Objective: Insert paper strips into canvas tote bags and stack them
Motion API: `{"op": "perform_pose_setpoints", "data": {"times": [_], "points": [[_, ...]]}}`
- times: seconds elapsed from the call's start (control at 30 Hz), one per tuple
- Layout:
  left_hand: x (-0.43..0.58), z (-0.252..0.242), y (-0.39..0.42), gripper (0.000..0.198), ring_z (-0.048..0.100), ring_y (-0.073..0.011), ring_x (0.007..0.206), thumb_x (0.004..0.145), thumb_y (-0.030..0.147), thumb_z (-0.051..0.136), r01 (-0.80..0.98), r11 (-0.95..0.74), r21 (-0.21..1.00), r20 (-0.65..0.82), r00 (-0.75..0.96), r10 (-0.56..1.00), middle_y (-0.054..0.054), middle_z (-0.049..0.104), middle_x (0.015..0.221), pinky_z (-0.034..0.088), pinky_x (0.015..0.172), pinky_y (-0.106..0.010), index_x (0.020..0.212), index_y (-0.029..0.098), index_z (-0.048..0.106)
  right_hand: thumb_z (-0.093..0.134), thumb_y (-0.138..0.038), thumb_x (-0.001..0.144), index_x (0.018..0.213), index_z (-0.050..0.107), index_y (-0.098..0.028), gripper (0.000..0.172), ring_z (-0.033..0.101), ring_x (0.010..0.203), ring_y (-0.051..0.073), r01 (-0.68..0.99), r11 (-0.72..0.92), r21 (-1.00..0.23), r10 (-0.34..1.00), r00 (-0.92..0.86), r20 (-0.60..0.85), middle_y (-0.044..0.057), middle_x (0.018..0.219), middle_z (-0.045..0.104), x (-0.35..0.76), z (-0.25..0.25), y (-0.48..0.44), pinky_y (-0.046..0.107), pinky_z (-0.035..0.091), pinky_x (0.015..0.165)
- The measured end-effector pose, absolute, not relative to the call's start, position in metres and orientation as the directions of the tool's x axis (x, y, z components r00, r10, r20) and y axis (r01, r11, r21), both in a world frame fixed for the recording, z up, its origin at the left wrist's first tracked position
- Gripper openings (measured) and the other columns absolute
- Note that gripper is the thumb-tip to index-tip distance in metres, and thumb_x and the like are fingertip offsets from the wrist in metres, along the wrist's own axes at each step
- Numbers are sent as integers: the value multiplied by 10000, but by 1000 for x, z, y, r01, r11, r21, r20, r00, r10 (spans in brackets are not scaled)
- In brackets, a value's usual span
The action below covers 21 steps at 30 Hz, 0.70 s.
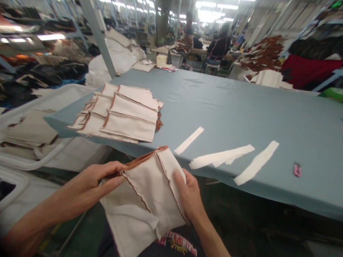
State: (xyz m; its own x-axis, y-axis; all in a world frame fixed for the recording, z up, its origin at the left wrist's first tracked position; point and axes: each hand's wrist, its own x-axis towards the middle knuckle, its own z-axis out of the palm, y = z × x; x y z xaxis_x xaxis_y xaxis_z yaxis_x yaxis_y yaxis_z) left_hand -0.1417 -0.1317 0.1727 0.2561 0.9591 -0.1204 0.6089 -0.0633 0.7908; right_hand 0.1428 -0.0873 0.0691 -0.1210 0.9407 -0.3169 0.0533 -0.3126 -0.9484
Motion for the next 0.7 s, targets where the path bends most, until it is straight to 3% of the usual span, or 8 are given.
{"op": "perform_pose_setpoints", "data": {"times": [0.13, 0.2, 0.33, 0.4, 0.47, 0.53, 0.6, 0.7], "points": [[-142, 172, -128, 325, 772, -208, 987, 1096, 340, 509, 572, -162, 804, -89, 385, 918, -37, 840, 1071, 546, 848, -209, 1124, 202, 803, 774, -854, 790, 948, 756, -163, 709, 621, 664, 199, -41, -425, -904, 896, -156, -415, 60, 782, 755, 139, 53, -103, 270, 483, 591], [-140, 171, -125, 332, 774, -205, 1005, 1107, 350, 502, 569, -185, 801, -85, 413, 907, -34, 839, 1072, 537, 869, -208, 1118, 209, 802, 716, -903, 797, 926, 746, -159, 756, 624, 636, 205, -9, -466, -885, 865, -218, -453, 73, 764, 750, 133, 43, -108, 286, 491, 580], [-131, 163, -118, 360, 727, -173, 812, 1106, 386, 499, 670, -153, 727, -82, 305, 949, -14, 809, 902, 486, 725, -211, 992, 191, 779, 540, -965, 852, 893, 727, -150, 837, 656, 678, 249, 141, -400, -905, 874, -238, -424, 105, 765, 749, 124, 23, -109, 341, 538, 610], [-129, 160, -117, 371, 690, -169, 747, 1091, 401, 509, 701, -106, 705, -90, 236, 968, -7, 788, 830, 460, 670, -222, 936, 185, 768, 561, -909, 882, 943, 734, -158, 773, 689, 806, 285, 199, -334, -921, 914, -169, -368, 123, 881, 778, 128, 15, -107, 385, 575, 733], [-128, 160, -118, 386, 697, -180, 772, 1090, 414, 499, 680, -71, 730, -119, 229, 966, -15, 801, 859, 478, 684, -230, 951, 182, 775, 678, -778, 886, 1107, 744, -170, 651, 709, 1028, 345, 270, -283, -920, 942, -101, -320, 149, 1106, 794, 137, 12, -105, 466, 567, 956], [-129, 164, -119, 384, 711, -183, 811, 1096, 400, 489, 637, -78, 767, -131, 274, 953, -16, 814, 902, 500, 718, -230, 978, 184, 784, 760, -612, 885, 1314, 696, -172, 618, 663, 1270, 402, 387, -144, -911, 984, -39, -172, 187, 1358, 739, 145, 19, -102, 559, 478, 1149], [-128, 173, -119, 343, 707, -168, 813, 1094, 354, 505, 602, -125, 788, -106, 333, 937, 1, 808, 900, 507, 743, -216, 978, 196, 785, 744, -492, 931, 1442, 620, -166, 618, 591, 1429, 411, 506, 141, -851, 990, -60, 128, 213, 1520, 653, 150, 39, -98, 610, 411, 1234], [-122, 190, -116, 263, 710, -160, 874, 1081, 324, 553, 566, -224, 793, -26, 398, 917, 22, 809, 959, 518, 803, -190, 1013, 233, 790, 694, -465, 1023, 1507, 558, -214, 561, 573, 1484, 356, 444, 599, -666, 800, -294, 523, 191, 1565, 631, 144, 90, -86, 571, 440, 1244]]}}
